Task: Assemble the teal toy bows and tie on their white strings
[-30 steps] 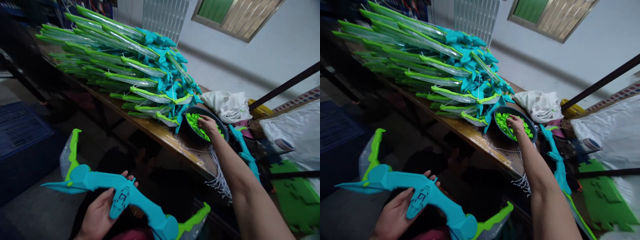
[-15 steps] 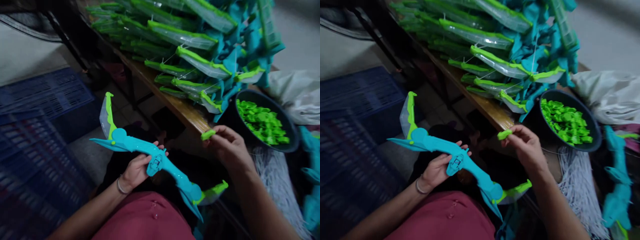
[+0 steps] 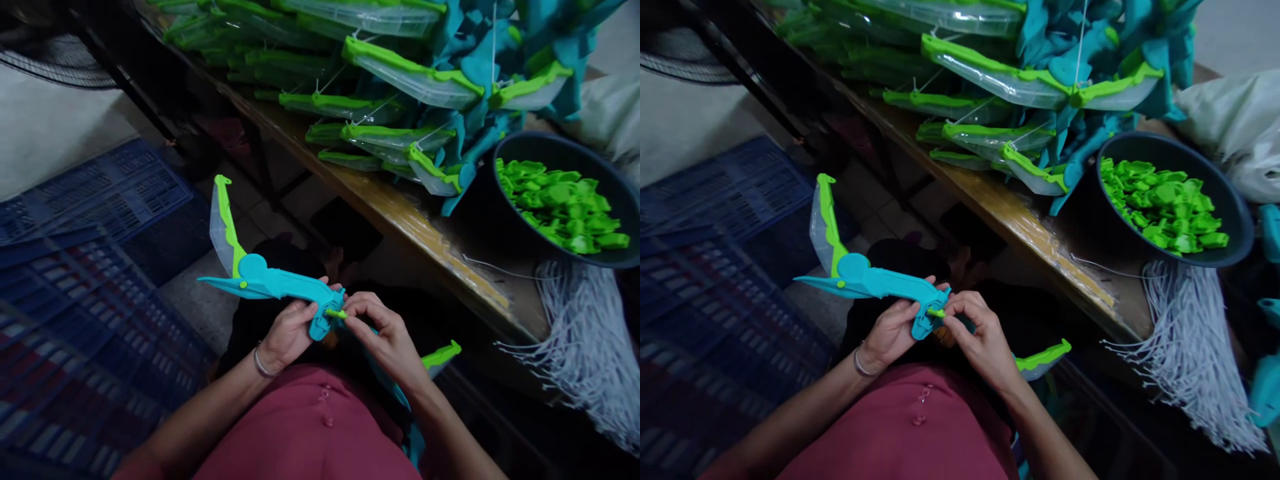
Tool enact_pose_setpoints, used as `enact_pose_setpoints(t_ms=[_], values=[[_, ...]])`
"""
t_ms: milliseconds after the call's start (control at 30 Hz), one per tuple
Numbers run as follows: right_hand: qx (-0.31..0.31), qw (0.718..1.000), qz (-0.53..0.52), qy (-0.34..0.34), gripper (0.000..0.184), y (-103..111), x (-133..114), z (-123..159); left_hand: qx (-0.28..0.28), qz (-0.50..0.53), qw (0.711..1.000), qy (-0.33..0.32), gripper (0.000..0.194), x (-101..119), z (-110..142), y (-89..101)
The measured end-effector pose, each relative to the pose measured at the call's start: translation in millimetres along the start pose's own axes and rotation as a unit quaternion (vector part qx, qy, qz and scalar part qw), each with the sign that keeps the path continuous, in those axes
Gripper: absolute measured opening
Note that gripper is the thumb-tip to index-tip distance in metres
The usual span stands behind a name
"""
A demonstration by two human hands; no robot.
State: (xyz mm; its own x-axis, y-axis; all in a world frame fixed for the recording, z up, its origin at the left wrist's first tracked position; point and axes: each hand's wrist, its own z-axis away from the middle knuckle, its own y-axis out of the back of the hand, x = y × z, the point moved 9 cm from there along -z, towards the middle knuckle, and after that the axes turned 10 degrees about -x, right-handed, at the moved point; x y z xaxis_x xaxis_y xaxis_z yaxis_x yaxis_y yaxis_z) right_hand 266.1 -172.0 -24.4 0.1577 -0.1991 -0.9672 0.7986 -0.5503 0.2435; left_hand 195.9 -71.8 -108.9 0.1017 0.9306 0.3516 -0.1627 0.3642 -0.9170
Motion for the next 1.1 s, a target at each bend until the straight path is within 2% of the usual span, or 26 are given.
enact_pose_setpoints(t_ms=[167, 400, 567, 700, 833, 1100], values=[[0.017, 0.999, 0.029, -0.028, 0.010, 1.7, 10.2, 6.2, 0.014, -0.011, 1.000, 0.003, 0.046, -3.4, 1.1, 3.7], [0.016, 0.998, 0.052, 0.013, 0.008, -1.3, 3.0, -0.2, 0.006, -0.049, 0.999, 0.024, 0.049, -6.4, 2.3, 1.7], [0.062, 0.987, 0.141, 0.039, 0.008, -5.9, -10.1, -0.7, -0.024, -0.126, 0.992, 0.016, 0.071, -5.3, 6.9, -3.5], [0.104, 0.975, 0.192, 0.045, 0.007, -9.4, -12.7, 5.0, -0.041, -0.183, 0.982, -0.011, 0.075, -4.6, 7.3, -5.1], [0.142, 0.971, 0.187, 0.054, 0.008, -11.5, -7.1, 12.7, -0.062, -0.225, 0.972, -0.034, 0.078, -3.2, 5.3, -9.0], [0.206, 0.957, 0.190, 0.081, 0.013, -16.3, 3.1, 22.6, -0.053, -0.270, 0.962, -0.003, 0.086, -3.4, 3.1, -14.7]])
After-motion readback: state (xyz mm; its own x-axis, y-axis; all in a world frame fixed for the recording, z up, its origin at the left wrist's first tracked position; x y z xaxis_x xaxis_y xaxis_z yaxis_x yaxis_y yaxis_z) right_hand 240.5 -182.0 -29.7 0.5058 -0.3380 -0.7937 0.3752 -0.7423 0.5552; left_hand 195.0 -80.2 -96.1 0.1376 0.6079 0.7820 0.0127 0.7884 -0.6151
